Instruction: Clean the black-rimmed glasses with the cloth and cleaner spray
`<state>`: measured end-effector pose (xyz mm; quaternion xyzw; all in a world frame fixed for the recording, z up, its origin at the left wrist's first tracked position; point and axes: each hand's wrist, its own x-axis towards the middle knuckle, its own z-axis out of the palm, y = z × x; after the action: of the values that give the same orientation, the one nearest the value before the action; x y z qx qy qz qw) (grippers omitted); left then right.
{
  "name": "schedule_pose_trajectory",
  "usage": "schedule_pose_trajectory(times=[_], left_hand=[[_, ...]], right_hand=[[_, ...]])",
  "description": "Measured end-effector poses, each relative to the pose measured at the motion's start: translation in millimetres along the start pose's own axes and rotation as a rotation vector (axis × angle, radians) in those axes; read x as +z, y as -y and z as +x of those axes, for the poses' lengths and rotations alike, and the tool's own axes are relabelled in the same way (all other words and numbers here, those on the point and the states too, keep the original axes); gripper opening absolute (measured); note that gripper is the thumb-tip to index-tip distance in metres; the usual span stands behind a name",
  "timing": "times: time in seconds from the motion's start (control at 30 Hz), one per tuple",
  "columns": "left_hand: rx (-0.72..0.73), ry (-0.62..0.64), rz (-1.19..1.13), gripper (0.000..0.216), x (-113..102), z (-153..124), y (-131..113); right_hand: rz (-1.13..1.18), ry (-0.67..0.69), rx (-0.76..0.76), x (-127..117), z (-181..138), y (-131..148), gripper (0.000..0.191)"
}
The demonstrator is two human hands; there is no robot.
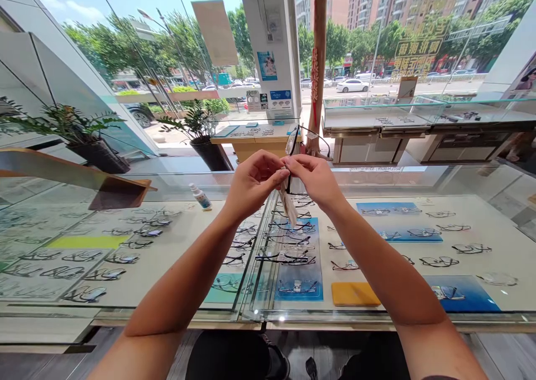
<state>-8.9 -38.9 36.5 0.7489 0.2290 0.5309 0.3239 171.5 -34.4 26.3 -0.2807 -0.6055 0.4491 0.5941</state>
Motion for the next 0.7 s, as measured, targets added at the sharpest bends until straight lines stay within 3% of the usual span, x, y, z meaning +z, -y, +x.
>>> schedule_pose_trajectory(times=[0.07,0.2,0.23,0.4,0.53,0.7], left_hand=[[0.016,-0.008,-0.092,0.03,1.1,0.8,-0.6],[0.031,-0.301,-0.058,0.03,0.6,5.1,6.1],[-0.013,-0.286,-0.069,0.03,0.5,6.2,8.6],[-0.243,0.02,-0.239,0.043,1.2,6.6,13.3],[-0.371,0.135,-0.293,0.047,0.4,3.5,5.5],[-0.411,0.192,-0.343,0.045,0.0,2.0,0.0]], right_hand=[[0.008,0.003,-0.024,-2.1,0.2,2.1,0.035],[0.088,0.019,-0.005,-9.5,0.9,9.4,0.033],[0.11,0.023,-0.003,-10.8,0.9,10.7,0.033],[0.112,0.047,-0.049,-12.6,0.4,9.3,0.031],[0.101,0.075,-0.082,-11.2,0.5,4.8,0.026],[0.112,0.077,-0.079,-9.6,0.6,4.2,0.029]])
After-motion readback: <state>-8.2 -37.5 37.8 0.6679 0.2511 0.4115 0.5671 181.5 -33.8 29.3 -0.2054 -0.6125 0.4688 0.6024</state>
